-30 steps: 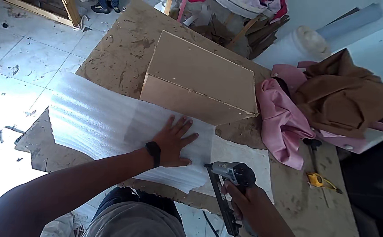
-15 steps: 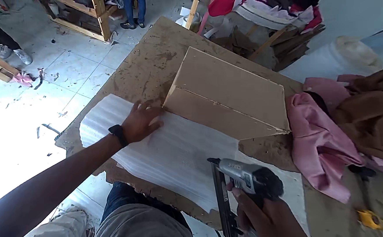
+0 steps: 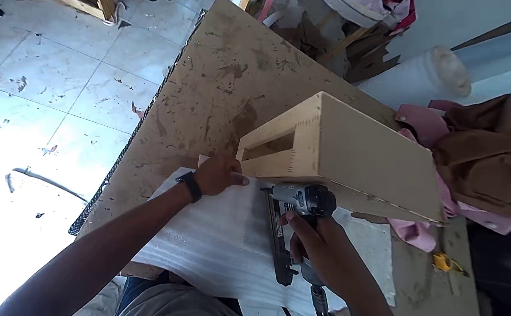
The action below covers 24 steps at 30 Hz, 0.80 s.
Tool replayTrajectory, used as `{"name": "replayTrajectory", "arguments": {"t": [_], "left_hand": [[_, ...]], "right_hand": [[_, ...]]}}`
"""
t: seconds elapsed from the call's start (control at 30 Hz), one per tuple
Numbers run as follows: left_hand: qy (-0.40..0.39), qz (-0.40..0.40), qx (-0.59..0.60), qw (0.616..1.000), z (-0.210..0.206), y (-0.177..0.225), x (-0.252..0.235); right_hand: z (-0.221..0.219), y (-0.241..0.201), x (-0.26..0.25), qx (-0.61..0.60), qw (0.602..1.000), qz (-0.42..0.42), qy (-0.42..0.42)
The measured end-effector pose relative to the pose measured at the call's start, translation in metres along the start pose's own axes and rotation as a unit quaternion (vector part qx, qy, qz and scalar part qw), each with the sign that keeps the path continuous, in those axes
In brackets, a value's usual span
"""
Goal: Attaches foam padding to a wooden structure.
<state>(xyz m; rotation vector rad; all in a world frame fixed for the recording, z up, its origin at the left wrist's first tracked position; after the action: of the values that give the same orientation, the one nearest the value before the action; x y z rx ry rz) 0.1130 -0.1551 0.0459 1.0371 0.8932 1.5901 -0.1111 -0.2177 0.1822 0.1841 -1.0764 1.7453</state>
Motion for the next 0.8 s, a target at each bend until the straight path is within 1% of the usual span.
{"name": "replayTrajectory", "arguments": {"t": [0.13, 0.23, 0.33, 0.47, 0.63, 0.8], "left_hand": [[-0.005, -0.021, 0.03, 0.999, -0.004, -0.008, -0.003], [-0.008, -0.023, 0.041, 0.999, -0.004, -0.01, -0.003], [-0.006, -0.029, 0.05, 0.998, -0.004, -0.01, -0.005], [-0.013, -0.035, 0.057, 0.998, -0.003, -0.015, -0.003], [-0.013, -0.047, 0.049, 0.998, 0.004, -0.017, -0.005], [-0.003, -0.052, 0.057, 0.997, 0.004, -0.016, -0.006]], "right_hand": [[-0.007, 0.0, 0.004, 0.005, 0.999, -0.03, 0.033], [-0.009, -0.004, 0.007, 0.036, 0.998, -0.041, 0.033], [-0.011, -0.003, 0.025, 0.044, 0.997, -0.051, 0.037], [-0.029, 0.009, 0.048, 0.042, 0.995, -0.077, 0.048], [-0.042, 0.023, 0.085, 0.022, 0.995, -0.1, 0.015], [-0.048, 0.033, 0.109, 0.03, 0.992, -0.116, 0.025]]}}
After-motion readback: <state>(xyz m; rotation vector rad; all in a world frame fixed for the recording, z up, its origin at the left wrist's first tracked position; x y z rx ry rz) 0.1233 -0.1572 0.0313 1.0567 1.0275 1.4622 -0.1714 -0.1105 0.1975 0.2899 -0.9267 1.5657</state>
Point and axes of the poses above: each hand's wrist, its own x-axis away from the middle knuckle, its own z-axis out of the back of the hand, y = z × x, the point moved 8 cm from there along -x, towards the middle knuckle, and after that the axes turned 5 degrees about -z, right-handed, at the moved point
